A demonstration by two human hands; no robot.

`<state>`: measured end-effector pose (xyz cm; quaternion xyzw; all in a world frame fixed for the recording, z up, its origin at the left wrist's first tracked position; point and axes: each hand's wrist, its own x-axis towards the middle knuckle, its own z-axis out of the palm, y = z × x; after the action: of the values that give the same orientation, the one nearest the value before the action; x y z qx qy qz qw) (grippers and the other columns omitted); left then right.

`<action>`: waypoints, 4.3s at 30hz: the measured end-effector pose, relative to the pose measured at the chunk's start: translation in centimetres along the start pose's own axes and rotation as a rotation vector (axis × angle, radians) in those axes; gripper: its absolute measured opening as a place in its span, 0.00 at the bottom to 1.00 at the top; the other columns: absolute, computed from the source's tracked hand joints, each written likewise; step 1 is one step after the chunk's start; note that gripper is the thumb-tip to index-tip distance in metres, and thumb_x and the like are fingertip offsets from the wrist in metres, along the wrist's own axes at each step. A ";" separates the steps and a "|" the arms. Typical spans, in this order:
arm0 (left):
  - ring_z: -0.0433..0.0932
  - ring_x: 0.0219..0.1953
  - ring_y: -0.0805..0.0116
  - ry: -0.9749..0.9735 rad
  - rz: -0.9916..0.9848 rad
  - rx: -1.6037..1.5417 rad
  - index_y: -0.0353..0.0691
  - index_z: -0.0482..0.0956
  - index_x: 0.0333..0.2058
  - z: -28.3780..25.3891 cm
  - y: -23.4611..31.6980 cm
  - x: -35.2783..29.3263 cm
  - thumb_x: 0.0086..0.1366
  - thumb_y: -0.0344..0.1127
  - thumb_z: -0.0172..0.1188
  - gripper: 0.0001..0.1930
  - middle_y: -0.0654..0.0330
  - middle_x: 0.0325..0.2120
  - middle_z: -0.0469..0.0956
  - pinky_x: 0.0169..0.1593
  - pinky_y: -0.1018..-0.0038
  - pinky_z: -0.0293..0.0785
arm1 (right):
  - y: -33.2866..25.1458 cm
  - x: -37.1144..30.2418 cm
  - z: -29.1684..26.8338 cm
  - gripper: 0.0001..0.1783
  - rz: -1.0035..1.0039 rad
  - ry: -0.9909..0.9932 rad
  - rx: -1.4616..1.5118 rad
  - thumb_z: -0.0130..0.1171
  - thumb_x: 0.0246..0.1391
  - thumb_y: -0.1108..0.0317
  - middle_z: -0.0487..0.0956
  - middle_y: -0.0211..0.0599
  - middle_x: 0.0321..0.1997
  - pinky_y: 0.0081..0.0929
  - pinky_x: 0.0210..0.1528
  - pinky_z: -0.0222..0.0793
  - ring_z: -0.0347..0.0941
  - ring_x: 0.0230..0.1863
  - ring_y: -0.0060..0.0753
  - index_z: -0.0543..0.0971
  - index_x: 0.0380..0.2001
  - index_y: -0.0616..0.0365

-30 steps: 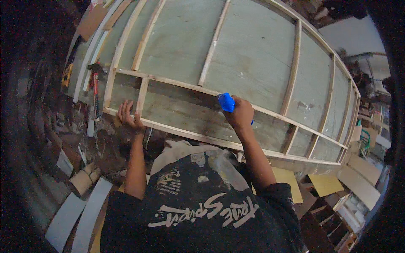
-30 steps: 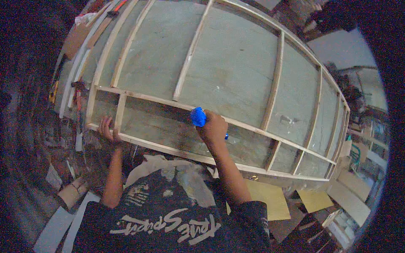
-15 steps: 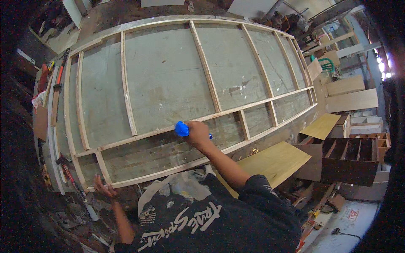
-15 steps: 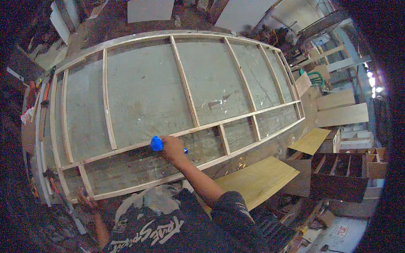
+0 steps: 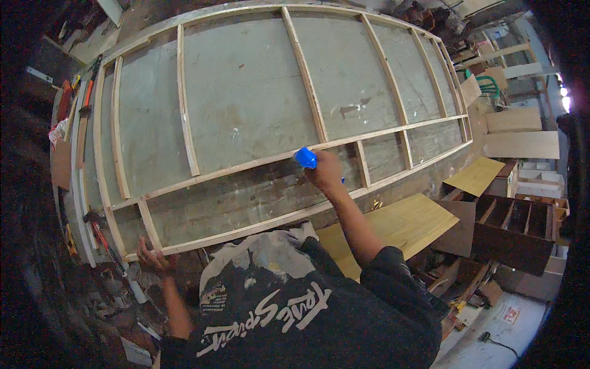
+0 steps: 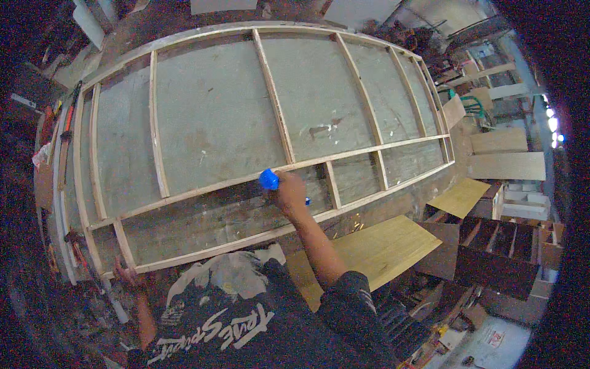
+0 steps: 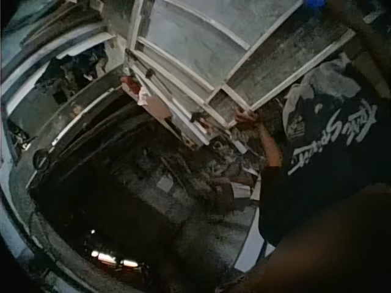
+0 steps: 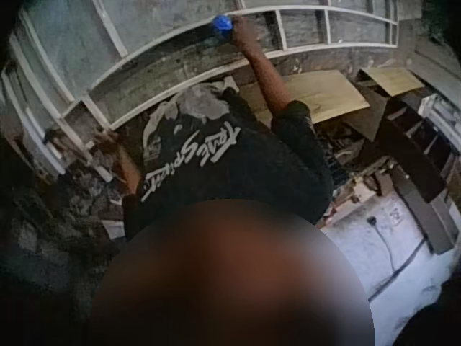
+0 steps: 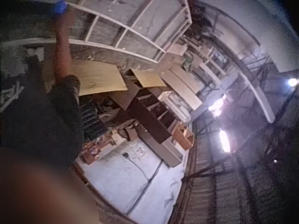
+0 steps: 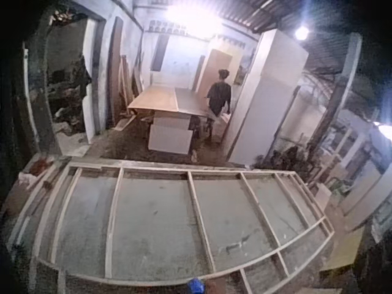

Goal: The person applies adhesive from a tube along the joints of a wooden frame, then positions and presses a large plywood panel onto the frame to bond it. The person works in a workshop with tools and materials visible.

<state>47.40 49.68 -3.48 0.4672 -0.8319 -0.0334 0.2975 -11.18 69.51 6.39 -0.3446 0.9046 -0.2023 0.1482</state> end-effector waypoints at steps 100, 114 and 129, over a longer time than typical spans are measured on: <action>0.75 0.23 0.54 -0.376 -0.024 -0.106 0.40 0.77 0.36 15.9 31.7 7.8 0.67 0.38 0.63 0.09 0.54 0.24 0.74 0.29 0.61 0.70 | 22.8 6.1 -9.8 0.14 -0.123 -0.070 0.524 0.75 0.51 0.59 0.85 0.41 0.28 0.31 0.33 0.75 0.83 0.27 0.34 0.86 0.38 0.55; 0.72 0.22 0.58 -0.348 -0.017 -0.097 0.41 0.75 0.34 16.1 31.9 7.8 0.68 0.38 0.61 0.08 0.55 0.22 0.71 0.29 0.63 0.69 | 26.6 6.0 -12.5 0.12 -0.124 0.104 0.315 0.75 0.51 0.60 0.84 0.37 0.24 0.29 0.32 0.75 0.83 0.27 0.35 0.85 0.33 0.53; 0.68 0.21 0.60 -0.343 -0.045 -0.045 0.41 0.73 0.31 16.5 31.6 7.6 0.68 0.38 0.61 0.10 0.57 0.20 0.68 0.28 0.64 0.66 | 31.0 6.1 -14.8 0.09 -0.076 0.319 0.149 0.74 0.53 0.66 0.82 0.41 0.23 0.28 0.30 0.74 0.82 0.24 0.35 0.83 0.30 0.57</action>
<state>11.89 57.69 -2.94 0.4661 -0.8590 -0.1380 0.1608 -39.09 90.39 4.03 -0.3301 0.8855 -0.3262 0.0205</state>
